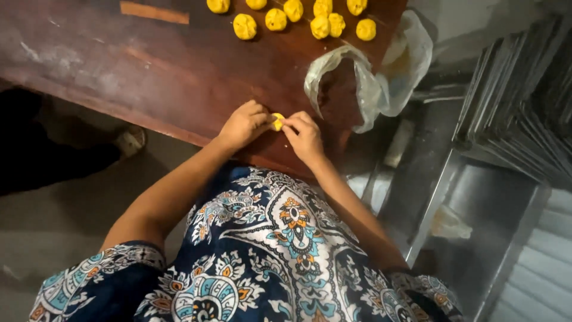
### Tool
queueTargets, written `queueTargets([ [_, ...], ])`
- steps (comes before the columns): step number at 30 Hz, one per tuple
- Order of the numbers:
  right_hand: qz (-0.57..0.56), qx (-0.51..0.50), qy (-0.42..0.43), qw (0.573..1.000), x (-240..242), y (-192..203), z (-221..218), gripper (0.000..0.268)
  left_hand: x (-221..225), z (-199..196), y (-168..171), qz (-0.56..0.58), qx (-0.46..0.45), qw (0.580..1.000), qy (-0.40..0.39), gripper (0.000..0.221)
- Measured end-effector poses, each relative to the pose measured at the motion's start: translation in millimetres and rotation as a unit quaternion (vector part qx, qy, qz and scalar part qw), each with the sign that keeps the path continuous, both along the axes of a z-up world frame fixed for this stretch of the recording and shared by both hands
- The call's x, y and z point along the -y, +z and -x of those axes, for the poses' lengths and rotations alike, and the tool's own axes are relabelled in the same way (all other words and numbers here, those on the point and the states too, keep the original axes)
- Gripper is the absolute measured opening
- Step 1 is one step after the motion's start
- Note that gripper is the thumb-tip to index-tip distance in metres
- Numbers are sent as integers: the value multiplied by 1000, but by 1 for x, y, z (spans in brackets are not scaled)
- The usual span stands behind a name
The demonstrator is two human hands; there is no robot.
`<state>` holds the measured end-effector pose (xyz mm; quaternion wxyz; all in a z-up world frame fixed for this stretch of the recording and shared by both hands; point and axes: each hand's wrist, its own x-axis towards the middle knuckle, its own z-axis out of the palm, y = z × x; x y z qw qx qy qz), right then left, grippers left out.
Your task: Shaping yellow dough balls and filling them with a dark paste on a wooden table.
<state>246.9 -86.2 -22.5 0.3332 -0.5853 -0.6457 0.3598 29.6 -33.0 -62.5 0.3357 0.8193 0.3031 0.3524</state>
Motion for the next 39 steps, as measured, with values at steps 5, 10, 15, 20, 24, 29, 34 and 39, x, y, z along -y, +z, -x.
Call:
queueTargets([
  [5,-144,98,67,982,-3,6,-11,13,3,1,24,-21,-34,999,-3,32],
  [10,-94,45,92,990,0,5,-13,39,0,3,10,-28,-63,998,-13,28],
  [15,-119,136,68,981,-2,-7,-10,14,0,-7,13,-15,-59,998,22,13],
  [20,-143,70,27,987,-6,41,12,45,11,12,54,33,-11,994,105,45],
  [24,-102,229,83,964,-5,24,22,47,23,40,27,129,-6,972,195,48],
  [29,-175,144,3,974,-49,72,23,34,16,44,25,96,-13,980,172,43],
  [34,-199,256,-66,944,-127,61,1,43,17,43,26,107,2,975,195,41],
  [39,-210,276,17,938,-113,41,18,79,10,40,2,64,31,970,231,43],
])
